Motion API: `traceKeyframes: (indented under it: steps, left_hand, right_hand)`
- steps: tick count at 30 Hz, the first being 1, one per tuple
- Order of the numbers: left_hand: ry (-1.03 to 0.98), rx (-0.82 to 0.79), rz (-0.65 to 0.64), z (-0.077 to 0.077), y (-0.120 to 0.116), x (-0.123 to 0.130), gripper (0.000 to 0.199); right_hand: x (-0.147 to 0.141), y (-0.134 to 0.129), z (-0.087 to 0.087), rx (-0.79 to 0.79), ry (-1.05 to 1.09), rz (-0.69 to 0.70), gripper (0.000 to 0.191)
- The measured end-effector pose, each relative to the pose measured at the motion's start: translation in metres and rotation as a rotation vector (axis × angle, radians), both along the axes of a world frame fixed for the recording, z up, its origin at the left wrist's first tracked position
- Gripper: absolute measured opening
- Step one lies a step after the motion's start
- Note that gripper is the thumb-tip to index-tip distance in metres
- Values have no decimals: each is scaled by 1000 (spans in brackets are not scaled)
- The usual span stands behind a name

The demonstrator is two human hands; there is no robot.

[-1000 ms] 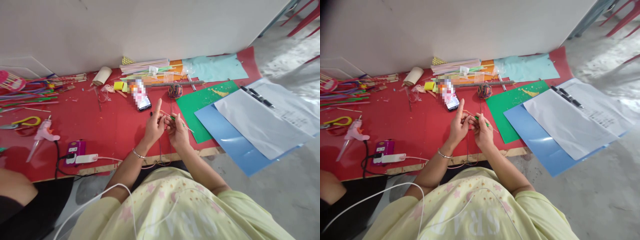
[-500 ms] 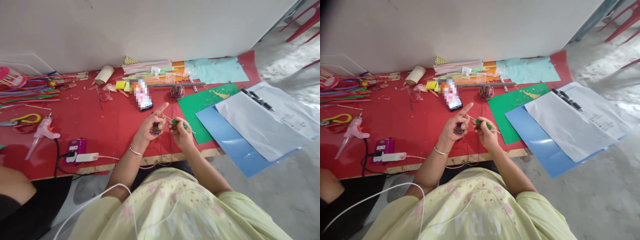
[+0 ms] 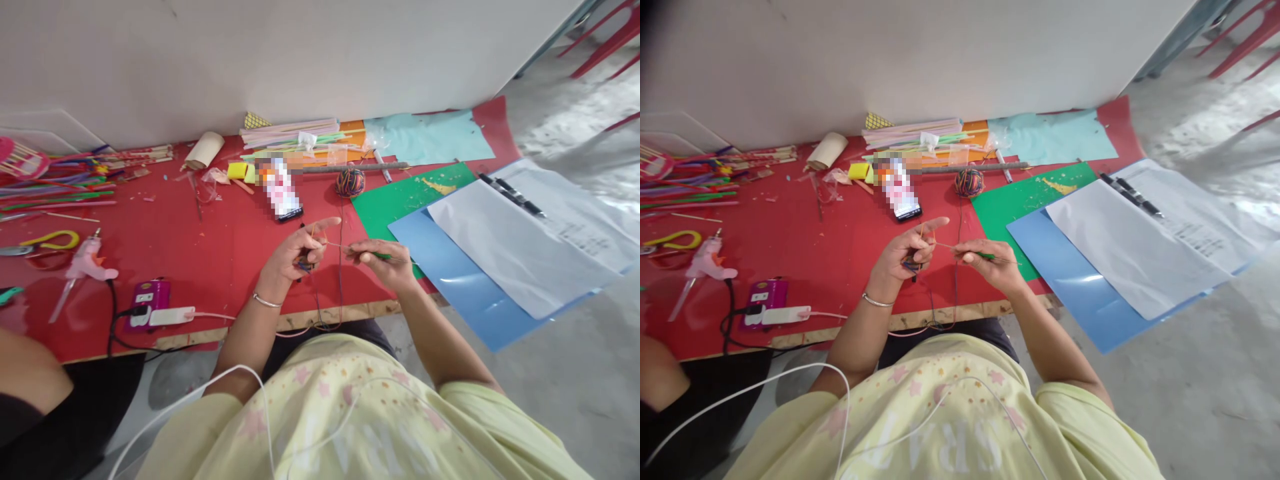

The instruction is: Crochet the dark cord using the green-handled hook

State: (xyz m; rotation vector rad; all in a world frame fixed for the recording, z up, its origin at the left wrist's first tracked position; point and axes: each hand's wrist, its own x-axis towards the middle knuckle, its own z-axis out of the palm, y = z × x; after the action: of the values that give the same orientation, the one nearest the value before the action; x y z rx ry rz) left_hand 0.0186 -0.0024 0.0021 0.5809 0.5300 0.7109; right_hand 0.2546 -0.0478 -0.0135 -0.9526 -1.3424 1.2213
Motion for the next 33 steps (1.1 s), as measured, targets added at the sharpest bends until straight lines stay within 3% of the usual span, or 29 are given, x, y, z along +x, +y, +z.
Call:
traceKeyframes:
  steps: [4, 8, 11, 14, 16, 23, 26, 29, 33]
  left_hand:
    - [27, 20, -45, -6, -1, 3, 77]
    - [124, 162, 90, -8, -7, 17, 76]
    - [250, 281, 176, -14, -12, 29, 80]
    - [377, 488, 365, -20, -15, 35, 78]
    - [472, 599, 451, -21, -16, 35, 76]
    - [576, 689, 478, -14, -21, 33, 69]
    - [568, 649, 576, -10, -23, 34, 69]
    - [448, 506, 678, -6, -19, 34, 77]
    - [195, 285, 595, -2, -9, 25, 85]
  right_hand:
    - [3, 5, -4, -261, 286, 84, 34]
    - [-28, 3, -15, -556, 655, 70, 40]
    - [-53, 2, -19, -728, 877, 19, 32]
    - [-63, 6, -17, -674, 872, -165, 25]
    - [-63, 9, -15, -584, 789, -232, 30]
    - [-65, 12, -11, -501, 683, -265, 40]
    - [-77, 11, -10, -474, 730, -286, 40]
    - [-92, 12, -9, -434, 782, -279, 35]
    - [-103, 15, -10, -425, 805, -238, 26]
